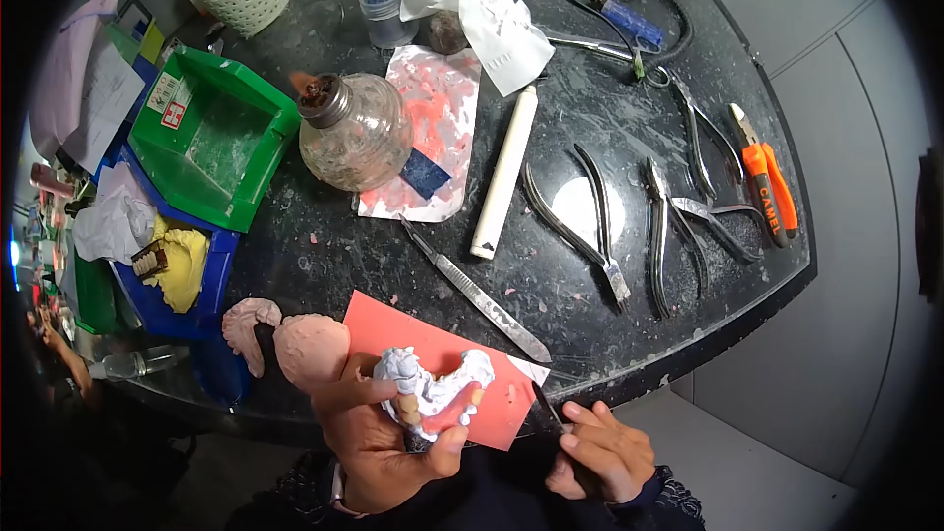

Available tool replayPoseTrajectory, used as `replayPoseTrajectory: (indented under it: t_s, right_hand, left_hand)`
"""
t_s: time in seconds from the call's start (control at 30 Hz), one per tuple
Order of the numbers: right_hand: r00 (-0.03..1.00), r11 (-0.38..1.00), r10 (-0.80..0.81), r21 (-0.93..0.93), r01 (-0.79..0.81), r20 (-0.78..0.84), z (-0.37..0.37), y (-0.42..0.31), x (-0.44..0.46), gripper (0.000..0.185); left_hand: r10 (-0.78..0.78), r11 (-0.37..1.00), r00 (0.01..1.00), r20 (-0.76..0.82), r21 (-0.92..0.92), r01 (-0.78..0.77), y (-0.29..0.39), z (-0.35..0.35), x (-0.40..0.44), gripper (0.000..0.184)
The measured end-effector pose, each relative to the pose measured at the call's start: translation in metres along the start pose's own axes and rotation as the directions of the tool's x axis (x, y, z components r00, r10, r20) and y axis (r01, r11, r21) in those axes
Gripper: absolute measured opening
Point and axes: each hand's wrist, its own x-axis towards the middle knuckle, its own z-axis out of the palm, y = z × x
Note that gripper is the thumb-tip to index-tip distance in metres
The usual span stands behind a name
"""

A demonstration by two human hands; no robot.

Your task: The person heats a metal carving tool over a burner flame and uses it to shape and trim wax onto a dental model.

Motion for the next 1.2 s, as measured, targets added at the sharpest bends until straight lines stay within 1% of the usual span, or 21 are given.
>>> replayPoseTrajectory:
  t_s: [0.1, 0.13, 0.23, 0.33, 0.43, 0.47, 0.53, 0.57, 0.6, 0.7, 0.73, 0.83, 0.93, 0.97, 1.03, 1.13, 1.17, 1.2]
  right_hand:
    - [0.997, 0.991, 0.057, -0.125, -0.049, 0.056, 0.002, -0.009, 0.001, 0.027]
    - [0.997, 0.992, 0.057, -0.118, -0.052, 0.042, 0.003, -0.009, 0.000, 0.030]
    - [0.990, 0.990, 0.071, -0.133, -0.055, 0.122, -0.002, -0.012, 0.002, 0.029]
    - [0.985, 0.968, 0.010, -0.247, 0.033, 0.170, -0.004, -0.014, 0.005, 0.026]
    - [0.968, 0.911, -0.089, -0.375, 0.174, 0.234, -0.005, -0.018, 0.013, 0.022]
    - [0.945, 0.895, -0.117, -0.380, 0.233, 0.305, -0.008, -0.017, 0.019, 0.015]
    - [0.918, 0.887, -0.146, -0.361, 0.287, 0.370, -0.016, -0.023, 0.027, 0.012]
    - [0.902, 0.882, -0.165, -0.348, 0.316, 0.400, -0.018, -0.025, 0.031, 0.012]
    - [0.895, 0.867, -0.167, -0.370, 0.333, 0.415, -0.020, -0.025, 0.035, 0.017]
    - [0.852, 0.758, -0.245, -0.456, 0.466, 0.463, -0.007, -0.018, 0.032, 0.009]
    - [0.860, 0.753, -0.263, -0.464, 0.466, 0.437, -0.004, -0.017, 0.030, 0.007]
    - [0.898, 0.794, -0.193, -0.475, 0.380, 0.396, -0.006, -0.023, 0.025, 0.018]
    - [0.924, 0.820, -0.253, -0.443, 0.362, 0.286, 0.007, -0.007, 0.018, 0.008]
    - [0.929, 0.827, -0.299, -0.426, 0.366, 0.218, 0.010, -0.001, 0.015, 0.010]
    - [0.922, 0.878, -0.309, -0.303, 0.371, 0.234, 0.002, 0.004, 0.018, 0.013]
    - [0.921, 0.900, -0.335, -0.223, 0.375, 0.198, -0.001, 0.010, 0.014, 0.018]
    - [0.935, 0.921, -0.311, -0.187, 0.341, 0.170, -0.003, 0.011, 0.014, 0.020]
    - [0.932, 0.920, -0.319, -0.180, 0.347, 0.171, -0.004, 0.013, 0.013, 0.019]
  left_hand:
    - [-0.026, 1.000, 1.000, 0.004, -0.004, 0.026, 0.001, 0.001, -0.003, 0.056]
    - [-0.038, 0.999, 0.999, 0.002, -0.016, 0.038, 0.002, 0.002, -0.003, 0.056]
    - [-0.061, 0.997, 0.998, -0.008, -0.037, 0.061, 0.003, 0.004, -0.002, 0.057]
    - [-0.055, 0.998, 0.998, 0.007, -0.005, 0.055, 0.002, 0.003, -0.003, 0.058]
    - [-0.074, 0.997, 0.997, 0.010, 0.022, 0.073, 0.003, 0.003, -0.002, 0.058]
    - [-0.087, 0.996, 0.996, -0.002, 0.027, 0.087, 0.003, 0.004, -0.002, 0.058]
    - [-0.111, 0.993, 0.994, 0.018, 0.035, 0.110, 0.006, 0.004, -0.001, 0.057]
    - [-0.110, 0.993, 0.994, 0.018, 0.048, 0.109, 0.008, 0.005, 0.001, 0.057]
    - [-0.109, 0.992, 0.994, 0.019, 0.063, 0.107, 0.009, 0.006, 0.001, 0.057]
    - [-0.107, 0.988, 0.994, -0.005, 0.113, 0.107, 0.006, 0.003, -0.003, 0.057]
    - [-0.105, 0.986, 0.994, -0.016, 0.131, 0.106, 0.005, 0.002, -0.004, 0.058]
    - [-0.107, 0.990, 0.994, -0.022, 0.094, 0.109, 0.005, 0.004, -0.001, 0.058]
    - [-0.102, 0.991, 0.994, -0.026, 0.086, 0.104, 0.006, 0.006, -0.001, 0.059]
    - [-0.105, 0.991, 0.994, -0.020, 0.077, 0.107, 0.006, 0.005, -0.001, 0.059]
    - [-0.142, 0.989, 0.990, 0.016, 0.032, 0.141, 0.003, 0.002, -0.005, 0.060]
    - [-0.146, 0.989, 0.988, 0.056, 0.014, 0.146, 0.005, 0.001, -0.002, 0.061]
    - [-0.140, 0.990, 0.989, 0.052, 0.014, 0.140, 0.006, 0.002, 0.000, 0.061]
    - [-0.134, 0.991, 0.990, 0.047, 0.013, 0.133, 0.008, 0.005, 0.002, 0.062]
